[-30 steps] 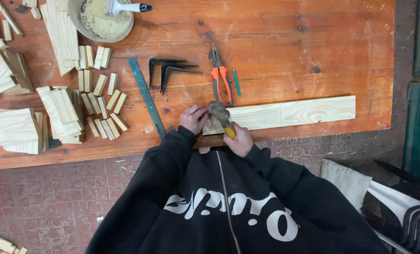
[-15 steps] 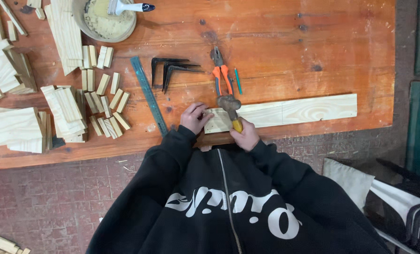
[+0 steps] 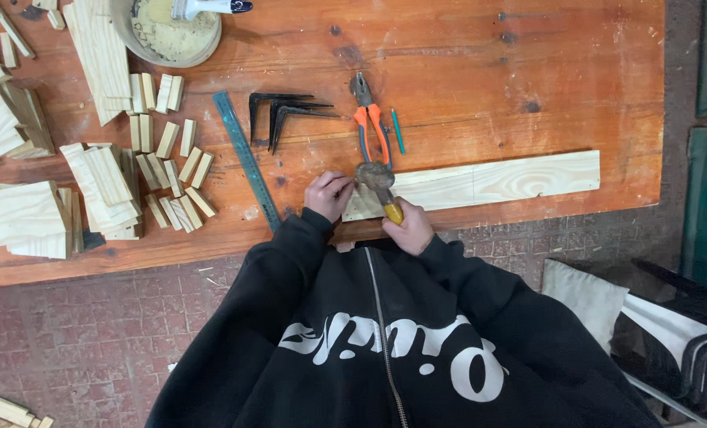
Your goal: The person hammers nails into a wooden plank on a workbench. They use pliers to trim the protruding nail ends flush with the wood surface. The person repeats this process for multiple nails along the plank.
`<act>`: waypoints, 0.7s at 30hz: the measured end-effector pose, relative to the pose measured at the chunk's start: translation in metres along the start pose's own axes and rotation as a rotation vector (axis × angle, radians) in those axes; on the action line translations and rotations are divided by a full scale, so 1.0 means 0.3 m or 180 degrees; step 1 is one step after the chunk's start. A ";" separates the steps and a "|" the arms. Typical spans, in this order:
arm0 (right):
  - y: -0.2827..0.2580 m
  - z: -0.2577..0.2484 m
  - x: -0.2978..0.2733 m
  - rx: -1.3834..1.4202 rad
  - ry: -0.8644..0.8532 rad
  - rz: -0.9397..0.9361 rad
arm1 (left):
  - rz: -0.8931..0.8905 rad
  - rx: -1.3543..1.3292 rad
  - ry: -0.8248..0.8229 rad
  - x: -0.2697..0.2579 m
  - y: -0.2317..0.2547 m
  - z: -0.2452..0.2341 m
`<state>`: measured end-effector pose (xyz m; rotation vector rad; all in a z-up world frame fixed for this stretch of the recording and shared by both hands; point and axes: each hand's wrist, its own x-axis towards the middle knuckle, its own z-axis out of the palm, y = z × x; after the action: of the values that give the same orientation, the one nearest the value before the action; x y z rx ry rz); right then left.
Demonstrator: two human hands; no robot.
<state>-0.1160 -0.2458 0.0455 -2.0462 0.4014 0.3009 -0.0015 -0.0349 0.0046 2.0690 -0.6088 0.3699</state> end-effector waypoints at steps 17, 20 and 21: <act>0.011 0.047 -0.008 -0.0408 -0.0167 -0.0139 | 0.0089 0.0065 -0.0046 -0.035 -0.050 0.013; -0.052 0.020 -0.014 -0.0146 0.0054 -0.0232 | 0.0063 -0.0017 -0.0062 -0.017 -0.042 0.008; -0.059 0.021 -0.012 -0.0143 0.0035 -0.0242 | 0.0053 0.0002 -0.0055 -0.020 -0.045 0.012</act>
<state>-0.1125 -0.2317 0.0577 -2.1022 0.3252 0.2546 0.0010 -0.0302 -0.0095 2.0706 -0.6366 0.3621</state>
